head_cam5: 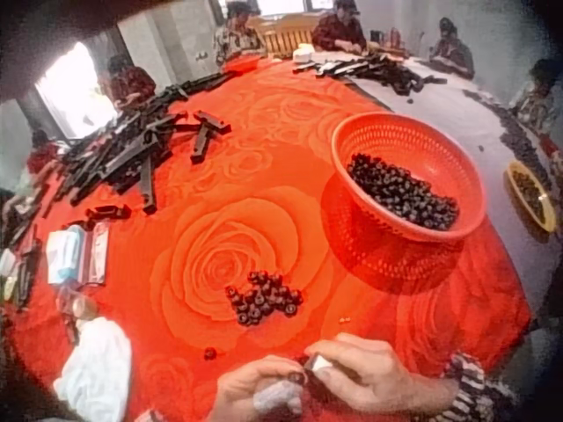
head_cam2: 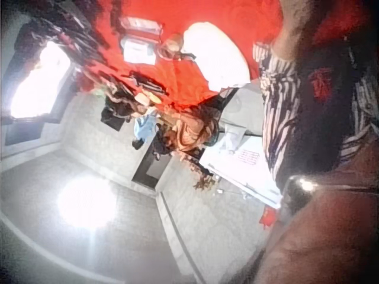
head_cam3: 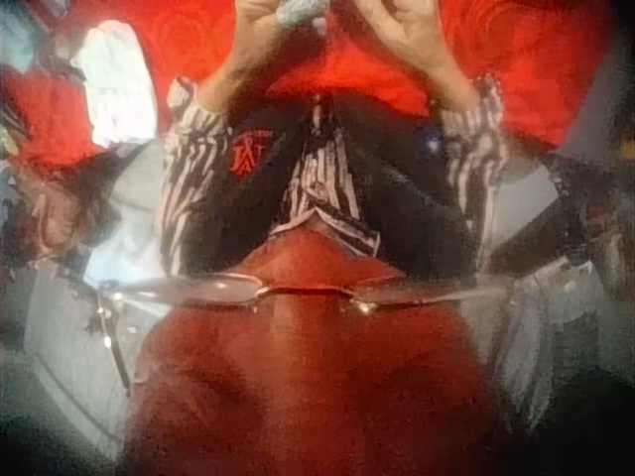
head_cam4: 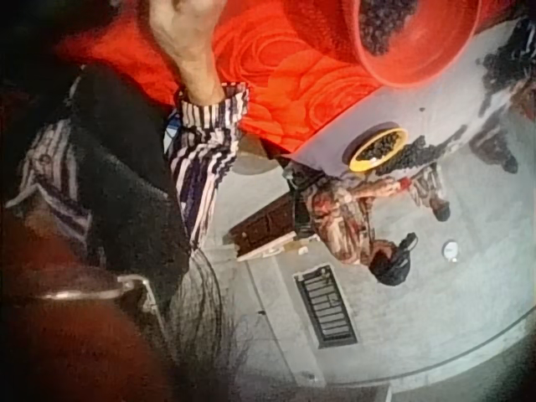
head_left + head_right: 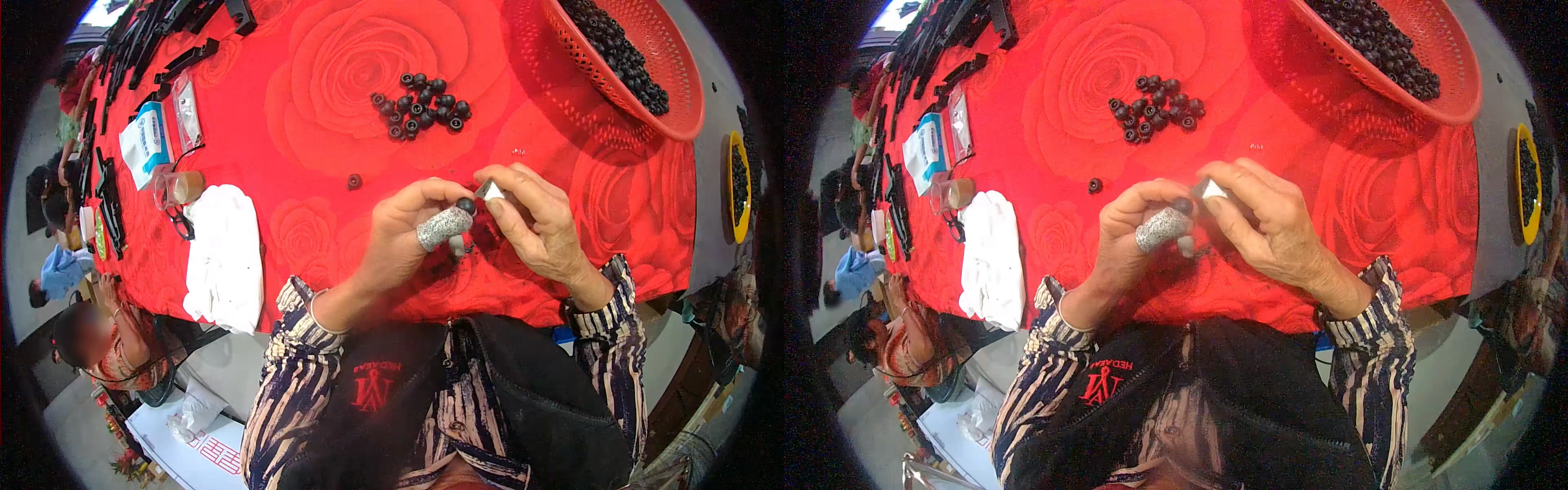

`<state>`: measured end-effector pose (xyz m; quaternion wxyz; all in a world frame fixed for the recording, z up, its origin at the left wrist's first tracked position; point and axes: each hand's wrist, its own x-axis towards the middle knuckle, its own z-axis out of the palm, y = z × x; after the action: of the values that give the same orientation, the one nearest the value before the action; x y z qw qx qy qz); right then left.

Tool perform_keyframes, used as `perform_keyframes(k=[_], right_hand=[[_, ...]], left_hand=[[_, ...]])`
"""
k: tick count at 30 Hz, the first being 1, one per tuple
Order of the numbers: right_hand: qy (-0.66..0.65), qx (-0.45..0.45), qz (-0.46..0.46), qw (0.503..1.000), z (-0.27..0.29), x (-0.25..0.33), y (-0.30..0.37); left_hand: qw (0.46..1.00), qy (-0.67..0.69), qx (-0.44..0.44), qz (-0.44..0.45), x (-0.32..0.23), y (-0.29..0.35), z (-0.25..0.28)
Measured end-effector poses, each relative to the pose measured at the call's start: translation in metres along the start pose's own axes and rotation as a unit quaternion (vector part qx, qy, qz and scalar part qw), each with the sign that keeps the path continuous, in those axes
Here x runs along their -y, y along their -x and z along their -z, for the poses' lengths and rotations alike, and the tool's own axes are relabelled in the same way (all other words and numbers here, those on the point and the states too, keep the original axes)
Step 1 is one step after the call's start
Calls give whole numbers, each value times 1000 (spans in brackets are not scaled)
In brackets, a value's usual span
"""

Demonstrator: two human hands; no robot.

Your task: The recorder is assembling small black plastic components by pressing a white plastic insert into them.

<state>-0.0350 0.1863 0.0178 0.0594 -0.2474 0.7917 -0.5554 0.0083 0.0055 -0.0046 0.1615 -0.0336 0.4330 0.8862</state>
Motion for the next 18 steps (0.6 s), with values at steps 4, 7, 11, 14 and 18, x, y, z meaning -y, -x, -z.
perform_keyframes(k=[4,7,11,14,18], right_hand=[[13,22,-4,1000,3,6,-2],[26,25,5,999,2,6,-2],[37,25,13,999,1,3,-1],[32,47,11,998,3,5,-2],[22,46,3,999,4,5,-2]], left_hand=[[999,27,-4,18,-3,2,0],[999,19,-1,36,-3,2,0],[999,-41,1,10,0,1,-1],[999,-34,-12,19,-1,1,-3],[999,-46,2,17,0,1,-3]])
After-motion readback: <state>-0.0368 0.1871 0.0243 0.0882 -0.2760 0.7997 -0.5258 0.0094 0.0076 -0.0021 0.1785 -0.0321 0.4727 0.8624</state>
